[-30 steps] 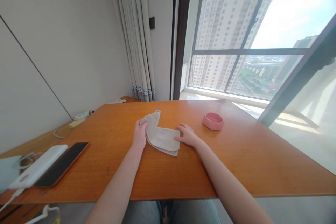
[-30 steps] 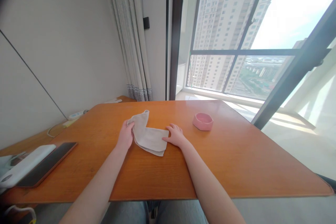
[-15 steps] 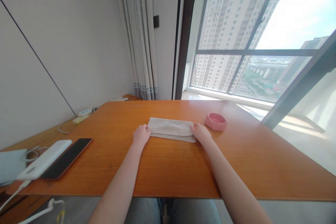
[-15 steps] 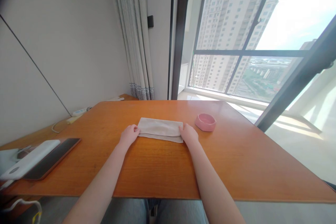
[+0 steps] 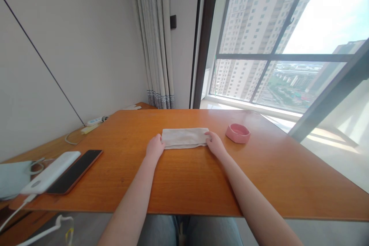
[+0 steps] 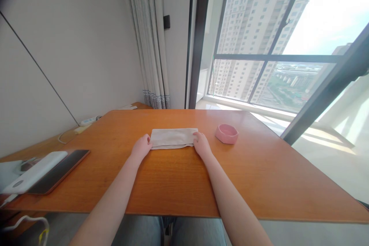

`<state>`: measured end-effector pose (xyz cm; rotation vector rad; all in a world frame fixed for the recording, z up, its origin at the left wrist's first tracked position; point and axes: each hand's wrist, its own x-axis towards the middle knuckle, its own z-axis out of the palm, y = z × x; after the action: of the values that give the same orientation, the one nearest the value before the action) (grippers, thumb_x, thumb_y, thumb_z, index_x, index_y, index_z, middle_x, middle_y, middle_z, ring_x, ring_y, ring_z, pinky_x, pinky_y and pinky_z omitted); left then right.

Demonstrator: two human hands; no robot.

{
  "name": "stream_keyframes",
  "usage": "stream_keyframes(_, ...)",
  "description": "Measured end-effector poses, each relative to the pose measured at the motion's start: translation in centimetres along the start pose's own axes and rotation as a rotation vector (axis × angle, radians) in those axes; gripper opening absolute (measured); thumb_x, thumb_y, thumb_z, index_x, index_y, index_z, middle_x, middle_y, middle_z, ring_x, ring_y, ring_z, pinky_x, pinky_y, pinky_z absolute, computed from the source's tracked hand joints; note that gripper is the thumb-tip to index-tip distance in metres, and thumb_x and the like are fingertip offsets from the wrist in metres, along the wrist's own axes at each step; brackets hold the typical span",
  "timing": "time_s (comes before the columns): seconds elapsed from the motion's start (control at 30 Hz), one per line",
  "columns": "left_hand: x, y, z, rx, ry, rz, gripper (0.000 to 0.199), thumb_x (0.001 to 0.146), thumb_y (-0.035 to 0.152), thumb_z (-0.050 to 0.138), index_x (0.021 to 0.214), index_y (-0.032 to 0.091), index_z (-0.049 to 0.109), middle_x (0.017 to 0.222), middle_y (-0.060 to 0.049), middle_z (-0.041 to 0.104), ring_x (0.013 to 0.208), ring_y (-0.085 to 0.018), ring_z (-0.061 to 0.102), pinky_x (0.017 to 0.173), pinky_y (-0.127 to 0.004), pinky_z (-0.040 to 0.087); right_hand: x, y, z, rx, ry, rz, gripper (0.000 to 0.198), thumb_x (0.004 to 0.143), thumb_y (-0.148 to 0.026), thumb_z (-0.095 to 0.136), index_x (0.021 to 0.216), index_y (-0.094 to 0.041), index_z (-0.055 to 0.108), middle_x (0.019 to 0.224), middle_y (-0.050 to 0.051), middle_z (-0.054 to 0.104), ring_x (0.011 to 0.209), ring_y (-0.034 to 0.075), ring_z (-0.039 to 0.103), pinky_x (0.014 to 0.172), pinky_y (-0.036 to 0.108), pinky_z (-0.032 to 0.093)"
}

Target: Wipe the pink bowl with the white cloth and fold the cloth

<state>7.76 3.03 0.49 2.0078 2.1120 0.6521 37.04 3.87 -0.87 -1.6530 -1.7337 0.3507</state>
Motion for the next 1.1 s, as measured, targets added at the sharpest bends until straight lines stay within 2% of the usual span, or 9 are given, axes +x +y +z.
stream_keyframes(0.13, -0.1, 0.6, -0.1, -0.044, -0.024, 0.102, 0.012, 0.074, 0.01, 0.049, 0.076, 0.019, 0.056, 0.083, -0.006, 0.062, 0.08, -0.019, 0.057, 0.071, -0.027, 0.04, -0.1, 0.0, -0.2, -0.022, -0.001, 0.045, 0.029, 0.075, -0.021, 0.042, 0.095, -0.015, 0.063, 0.083, 0.005, 0.062, 0.077, 0.018, 0.056, 0.075, 0.028, 0.043)
stream_keyframes(0.23, -0.4, 1.0, 0.1, -0.118, -0.111, 0.247, 0.018, 0.069, 0.008, 0.053, 0.08, 0.02, 0.059, 0.088, -0.005, 0.062, 0.084, -0.019, 0.057, 0.074, -0.026, 0.041, -0.1, 0.1, -0.3, -0.04, -0.044, 0.078, 0.027, 0.072, -0.019, 0.044, 0.09, -0.014, 0.065, 0.076, 0.004, 0.061, 0.072, 0.017, 0.055, 0.07, 0.027, 0.041)
stream_keyframes(0.3, -0.5, 1.0, 0.2, -0.121, -0.141, 0.282, 0.02, 0.065, 0.006, 0.055, 0.079, 0.02, 0.06, 0.088, -0.006, 0.062, 0.084, -0.02, 0.056, 0.075, -0.027, 0.041, -0.1, 0.1, -0.3, -0.065, -0.078, 0.094, 0.025, 0.07, -0.016, 0.046, 0.086, -0.015, 0.065, 0.072, 0.002, 0.059, 0.069, 0.016, 0.054, 0.068, 0.026, 0.04)
stream_keyframes(0.5, -0.4, 0.8, -0.4, -0.037, -0.053, 0.235, 0.016, 0.07, 0.006, 0.046, 0.071, 0.02, 0.055, 0.082, -0.006, 0.06, 0.079, -0.02, 0.055, 0.069, -0.029, 0.039, -0.1, -0.1, -0.6, -0.038, -0.091, 0.098, 0.019, 0.068, -0.016, 0.047, 0.078, -0.018, 0.063, 0.066, -0.001, 0.053, 0.065, 0.015, 0.051, 0.063, 0.024, 0.038)
stream_keyframes(0.63, -0.5, 1.7, -1.4, -0.004, 0.11, 0.237, 0.016, 0.074, 0.009, 0.043, 0.075, 0.021, 0.053, 0.082, -0.006, 0.058, 0.079, -0.02, 0.054, 0.071, -0.029, 0.039, -0.2, -0.5, -1.0, -0.019, -0.044, 0.052, 0.015, 0.069, -0.018, 0.046, 0.075, -0.018, 0.059, 0.066, -0.001, 0.053, 0.066, 0.015, 0.051, 0.063, 0.024, 0.037)
stream_keyframes(0.7, -0.7, 2.2, -1.6, 0.021, 0.152, 0.233, 0.016, 0.075, 0.009, 0.042, 0.075, 0.021, 0.053, 0.082, -0.006, 0.058, 0.081, -0.02, 0.054, 0.073, -0.029, 0.039, -0.2, -0.7, -1.3, -0.045, -0.011, 0.01, 0.013, 0.071, -0.018, 0.044, 0.073, -0.018, 0.057, 0.068, 0.0, 0.055, 0.067, 0.015, 0.051, 0.062, 0.024, 0.036)
stream_keyframes(0.8, -1.0, 2.4, -1.4, 0.052, 0.043, 0.245, 0.018, 0.076, 0.008, 0.041, 0.071, 0.021, 0.053, 0.082, -0.007, 0.058, 0.081, -0.02, 0.054, 0.072, -0.029, 0.039, -0.3, -1.0, -1.7, -0.132, -0.01, 0.0, 0.012, 0.072, -0.017, 0.043, 0.072, -0.019, 0.055, 0.069, 0.001, 0.057, 0.066, 0.015, 0.05, 0.059, 0.023, 0.032)
stream_keyframes(0.93, -1.5, 2.2, -0.5, 0.081, -0.137, 0.23, 0.019, 0.075, 0.008, 0.043, 0.064, 0.02, 0.054, 0.078, -0.007, 0.06, 0.076, -0.02, 0.055, 0.068, -0.029, 0.039, -0.6, -1.1, -1.8, -0.276, -0.197, 0.022, 0.009, 0.071, -0.014, 0.047, 0.067, -0.018, 0.054, 0.067, 0.002, 0.058, 0.064, 0.014, 0.049, 0.057, 0.023, 0.03)
stream_keyframes(1.1, -1.6, 2.2, 0.2, 0.098, -0.124, 0.178, 0.019, 0.078, 0.011, 0.044, 0.066, 0.019, 0.056, 0.081, -0.009, 0.061, 0.08, -0.021, 0.056, 0.071, -0.03, 0.04, -0.9, -1.1, -1.8, -0.387, -0.338, 0.003, 0.006, 0.068, -0.013, 0.052, 0.066, -0.017, 0.057, 0.071, 0.003, 0.061, 0.065, 0.015, 0.051, 0.057, 0.023, 0.031)
